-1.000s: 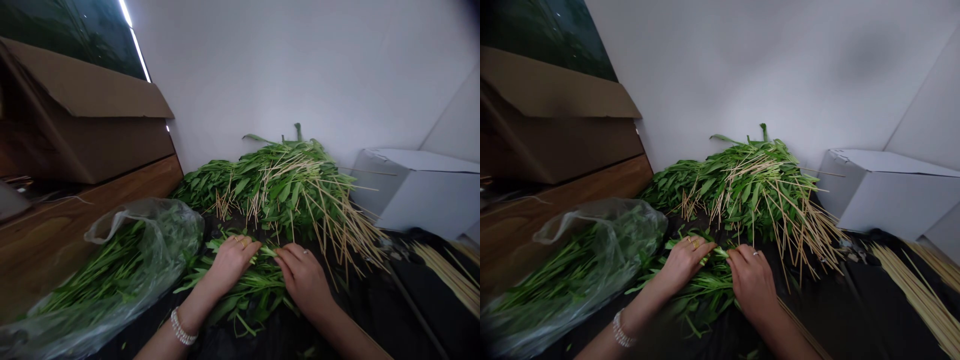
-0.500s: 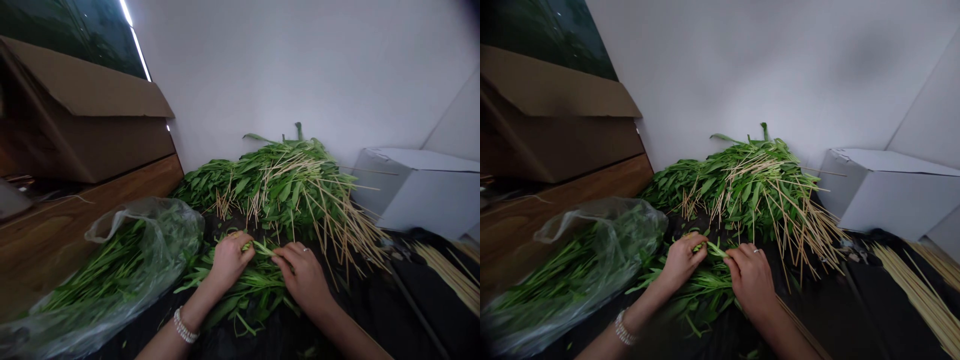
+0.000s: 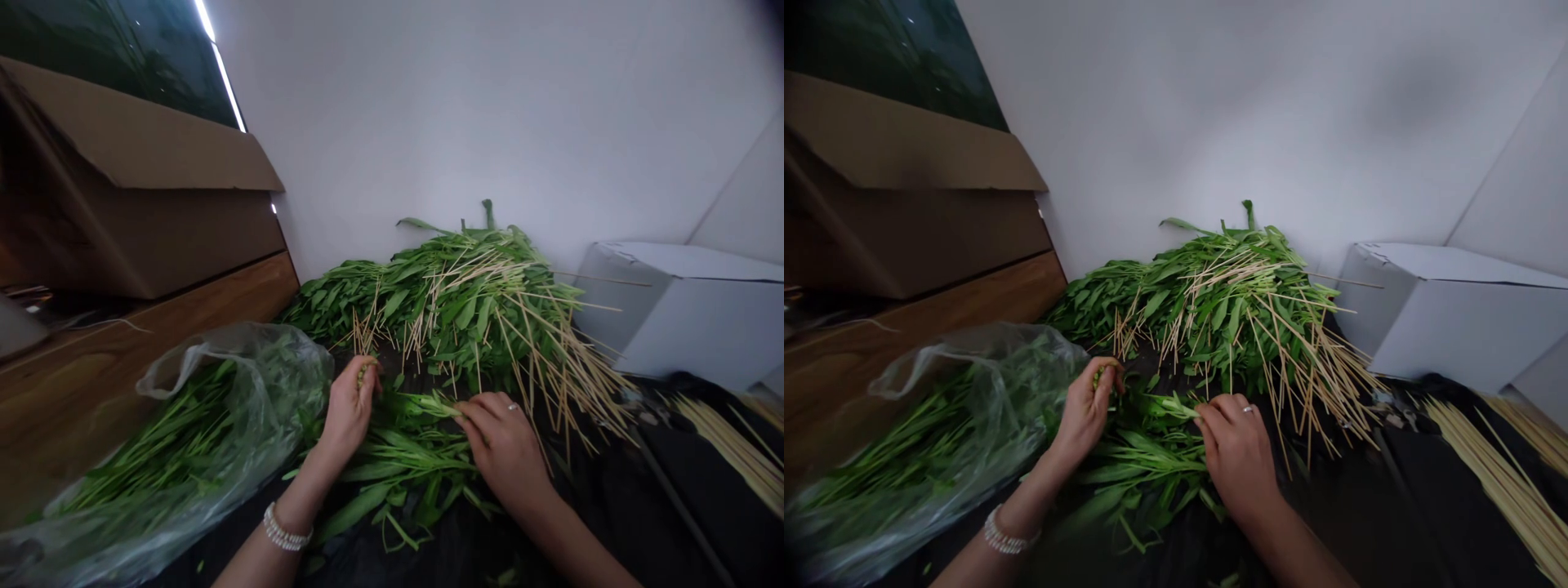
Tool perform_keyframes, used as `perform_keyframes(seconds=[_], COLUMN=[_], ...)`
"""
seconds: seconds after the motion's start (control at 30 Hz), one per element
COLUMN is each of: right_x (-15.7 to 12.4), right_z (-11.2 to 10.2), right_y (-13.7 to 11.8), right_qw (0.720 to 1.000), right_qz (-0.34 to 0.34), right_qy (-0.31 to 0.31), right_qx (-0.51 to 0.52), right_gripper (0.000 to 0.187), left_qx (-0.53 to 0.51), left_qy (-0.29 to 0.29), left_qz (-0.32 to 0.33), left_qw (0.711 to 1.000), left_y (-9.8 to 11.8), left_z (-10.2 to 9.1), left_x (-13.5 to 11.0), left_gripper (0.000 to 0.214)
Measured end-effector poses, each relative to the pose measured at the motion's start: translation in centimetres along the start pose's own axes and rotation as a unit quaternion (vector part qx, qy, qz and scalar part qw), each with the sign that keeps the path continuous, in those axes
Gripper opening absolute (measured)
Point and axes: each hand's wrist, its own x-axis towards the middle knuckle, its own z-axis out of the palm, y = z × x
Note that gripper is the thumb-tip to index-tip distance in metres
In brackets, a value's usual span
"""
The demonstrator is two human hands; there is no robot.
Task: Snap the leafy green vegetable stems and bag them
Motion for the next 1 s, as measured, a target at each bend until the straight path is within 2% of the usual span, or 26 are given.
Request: perform_keyframes(seconds=[0.13,0.23,0.5,0.63,0.77,0.87,1.0], right_x=[0.1,0.2,0.2,0.3,0.4,0.4,0.7], right_z=[-0.3,-0.5,-0.4,-0.5,-0.6,-0.5,-0.3], right_y=[-0.8,-1.2,-1.5,-1.5,-1.6,-1.9,-2.4], right_qw=[0.999,0.997,0.992,0.992,0.994,0.996,0.999], right_qz=[-0.032,-0.048,-0.098,-0.089,-0.075,-0.064,-0.008], right_qy=[0.015,0.018,0.018,0.025,0.008,-0.011,-0.028], right_qx=[-0.037,-0.059,-0.083,-0.082,-0.076,-0.063,-0.039], right_gripper=[0.018,0.018,0.024,0.022,0.019,0.021,0.019], left_qx=[0.016,0.046,0.176,0.212,0.221,0.175,0.072], left_qy=[-0.108,-0.175,-0.265,-0.252,-0.222,-0.182,-0.124], left_qz=[0.076,0.135,0.22,0.243,0.245,0.193,0.088], left_qw=[0.991,0.974,0.922,0.912,0.917,0.948,0.986], left_y=[0.8,0.6,0.6,0.8,0.7,0.7,1.4], left_z=[0.7,1.2,1.7,1.8,1.8,2.1,2.9], left_x=[-0.9,-1.4,-2.0,-2.0,-1.8,-1.9,-2.0], left_gripper=[0.021,0.033,0.031,0.028,0.018,0.015,0.017])
